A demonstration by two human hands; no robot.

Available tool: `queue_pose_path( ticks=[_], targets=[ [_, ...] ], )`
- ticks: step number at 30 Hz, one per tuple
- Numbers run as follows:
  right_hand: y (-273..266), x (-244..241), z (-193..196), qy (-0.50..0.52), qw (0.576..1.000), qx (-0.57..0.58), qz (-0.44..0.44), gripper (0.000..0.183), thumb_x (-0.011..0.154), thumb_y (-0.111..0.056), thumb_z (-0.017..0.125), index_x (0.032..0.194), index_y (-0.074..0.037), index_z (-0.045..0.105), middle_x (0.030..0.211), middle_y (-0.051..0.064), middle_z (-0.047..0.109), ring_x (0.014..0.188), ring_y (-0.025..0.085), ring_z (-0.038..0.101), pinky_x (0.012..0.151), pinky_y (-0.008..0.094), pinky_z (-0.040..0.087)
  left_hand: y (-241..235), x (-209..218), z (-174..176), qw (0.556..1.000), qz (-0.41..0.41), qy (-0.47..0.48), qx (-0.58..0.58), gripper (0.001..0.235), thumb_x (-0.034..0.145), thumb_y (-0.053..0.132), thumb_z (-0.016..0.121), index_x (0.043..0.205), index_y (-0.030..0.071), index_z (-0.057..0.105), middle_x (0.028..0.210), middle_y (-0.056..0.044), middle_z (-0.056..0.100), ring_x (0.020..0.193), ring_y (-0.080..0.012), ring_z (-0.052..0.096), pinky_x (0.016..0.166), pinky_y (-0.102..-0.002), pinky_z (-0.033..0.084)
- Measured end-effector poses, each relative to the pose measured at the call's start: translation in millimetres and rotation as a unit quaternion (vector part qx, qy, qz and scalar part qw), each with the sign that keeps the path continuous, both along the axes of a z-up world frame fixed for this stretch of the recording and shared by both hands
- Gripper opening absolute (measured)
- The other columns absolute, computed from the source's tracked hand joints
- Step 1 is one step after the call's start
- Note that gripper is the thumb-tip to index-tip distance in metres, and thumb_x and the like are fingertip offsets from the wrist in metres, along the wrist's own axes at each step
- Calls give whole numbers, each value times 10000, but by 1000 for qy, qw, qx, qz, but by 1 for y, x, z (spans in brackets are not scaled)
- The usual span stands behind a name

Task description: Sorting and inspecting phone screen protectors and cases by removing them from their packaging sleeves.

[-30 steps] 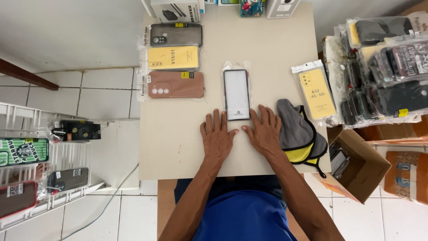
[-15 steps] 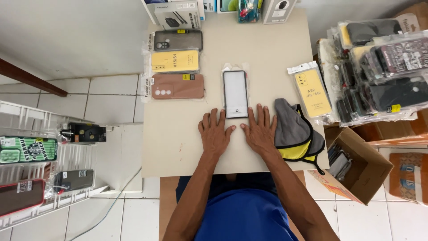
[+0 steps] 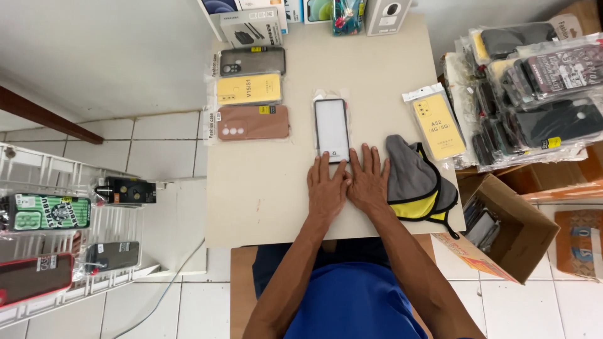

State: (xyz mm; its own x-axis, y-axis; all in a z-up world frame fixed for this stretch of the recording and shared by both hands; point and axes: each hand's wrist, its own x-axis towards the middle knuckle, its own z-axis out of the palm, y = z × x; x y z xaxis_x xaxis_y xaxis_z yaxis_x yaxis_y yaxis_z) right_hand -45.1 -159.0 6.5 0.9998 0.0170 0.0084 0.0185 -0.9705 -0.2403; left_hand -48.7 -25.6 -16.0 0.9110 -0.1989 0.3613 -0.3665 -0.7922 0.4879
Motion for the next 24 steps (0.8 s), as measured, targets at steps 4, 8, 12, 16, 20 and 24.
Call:
queue_pose_path(
  ticks=[4,8,12,16,20,24],
  targets=[
    [1,-2,8,8,1000,-1,0,598,1100,-427,348,1653,-215,266,1704,161,170,1579,385,82,1215,663,24,-1,-7,3,999,8,-23,39,483,1070,461,412,1477,233,537,1599,-209,351,1522,-411,248,1182,-575,254],
    [-1,1,4,-21,1000,19,3,656,1075,-399,430,1657,-164,238,1686,177,215,1570,382,130,1215,648,55,-1,-7,5,997,15,-9,75,520,1072,495,381,1527,257,464,1622,-198,319,1542,-395,215,1209,-567,236],
    [-4,-2,-8,-165,985,49,10,670,1042,-314,606,1604,-55,350,1621,214,329,1496,390,308,1183,571,236,-2,-7,3,996,14,12,90,585,1060,541,377,1573,260,388,1650,-194,272,1557,-388,178,1233,-562,194],
    [-11,-5,-12,-226,971,62,53,561,1050,-159,585,1577,-52,425,1564,176,446,1423,341,447,1127,498,345,-3,-8,8,995,15,16,93,588,1071,541,356,1582,251,374,1659,-197,254,1562,-394,159,1234,-566,191],
    [-13,-4,-14,-175,973,100,111,614,1014,-37,506,1612,-72,374,1521,165,505,1339,292,541,1144,449,354,-3,-7,9,995,13,35,95,569,1074,516,368,1576,249,384,1666,-191,242,1563,-390,153,1241,-567,175],
    [-11,-1,-9,-105,984,95,104,800,913,38,499,1662,-86,247,1556,179,462,1374,313,498,1154,476,299,-5,-6,7,994,16,58,85,549,1078,501,377,1567,252,401,1672,-180,233,1567,-384,144,1247,-570,157]
  ],
)
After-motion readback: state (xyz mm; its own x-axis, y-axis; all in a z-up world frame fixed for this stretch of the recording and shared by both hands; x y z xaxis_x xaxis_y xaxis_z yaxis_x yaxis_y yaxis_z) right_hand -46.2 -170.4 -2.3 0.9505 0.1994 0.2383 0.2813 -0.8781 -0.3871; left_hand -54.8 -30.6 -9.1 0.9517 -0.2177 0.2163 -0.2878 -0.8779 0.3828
